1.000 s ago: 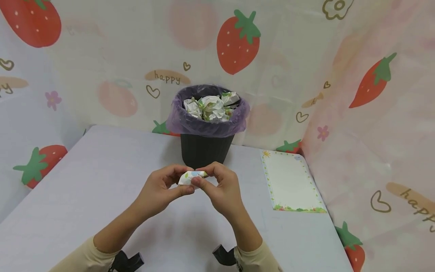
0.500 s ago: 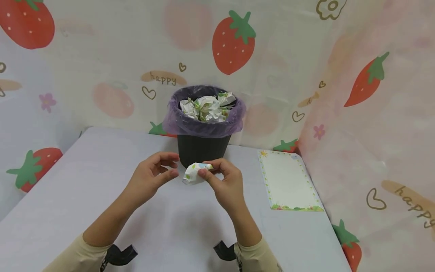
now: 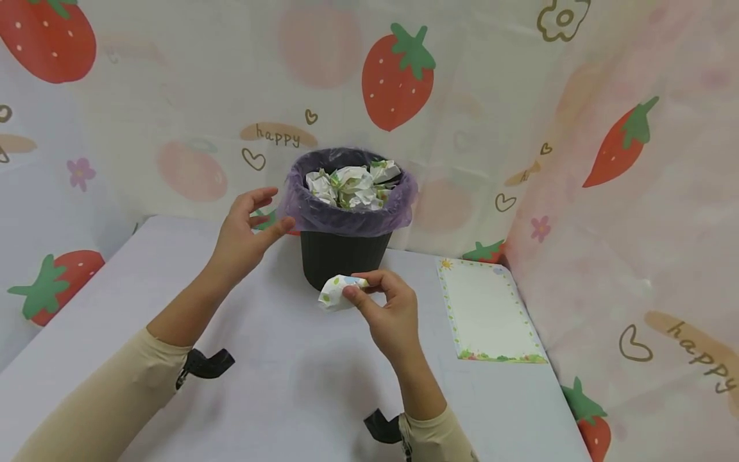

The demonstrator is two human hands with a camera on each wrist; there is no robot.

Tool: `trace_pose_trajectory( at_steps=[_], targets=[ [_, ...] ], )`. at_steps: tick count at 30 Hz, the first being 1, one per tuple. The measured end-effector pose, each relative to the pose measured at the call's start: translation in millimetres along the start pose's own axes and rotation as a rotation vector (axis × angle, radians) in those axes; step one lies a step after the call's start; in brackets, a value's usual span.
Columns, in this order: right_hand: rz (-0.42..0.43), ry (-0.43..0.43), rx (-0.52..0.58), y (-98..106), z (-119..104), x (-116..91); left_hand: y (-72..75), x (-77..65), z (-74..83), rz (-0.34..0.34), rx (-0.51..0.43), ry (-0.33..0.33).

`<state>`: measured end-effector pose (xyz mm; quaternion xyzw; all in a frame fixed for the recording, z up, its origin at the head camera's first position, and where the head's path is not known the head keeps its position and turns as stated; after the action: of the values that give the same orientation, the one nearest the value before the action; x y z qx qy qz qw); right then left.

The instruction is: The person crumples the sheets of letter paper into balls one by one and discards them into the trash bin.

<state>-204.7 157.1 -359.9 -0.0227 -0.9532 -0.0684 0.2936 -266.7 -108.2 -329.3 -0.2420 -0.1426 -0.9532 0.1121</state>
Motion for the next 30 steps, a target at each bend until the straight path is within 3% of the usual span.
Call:
trace_pose_trajectory(
  at_steps=[7, 14, 21, 30],
  targets=[
    [-0.038, -0.011, -0.038, -5.0, 0.1, -4.0, -4.9, 39.3, -6.8, -0.040, 0.097, 0.003],
    [-0.072, -0.008, -0.068, -11.6, 1.5, -8.1, -10.6, 67.2, -19.1, -0.101, 0.165, 0.020],
    [-0.076, -0.007, -0.070, -12.4, 0.6, -8.3, -20.3, 80.1, -32.9, -0.173, 0.181, 0.059],
    [-0.062, -0.008, -0.076, -9.0, 0.8, -5.4, -27.5, 91.6, -45.0, -0.219, 0.172, 0.108]
  ],
)
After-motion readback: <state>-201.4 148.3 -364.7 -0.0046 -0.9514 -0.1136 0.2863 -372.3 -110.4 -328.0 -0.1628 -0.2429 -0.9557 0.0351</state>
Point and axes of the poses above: each hand's wrist, its own x-axis towards the middle knuckle, its own y-axis out of the back of the hand, z = x × y, the point moved 3 cm from there along x, towards the middle knuckle, and after that the axes turned 7 degrees about z, right-handed, at the moved point
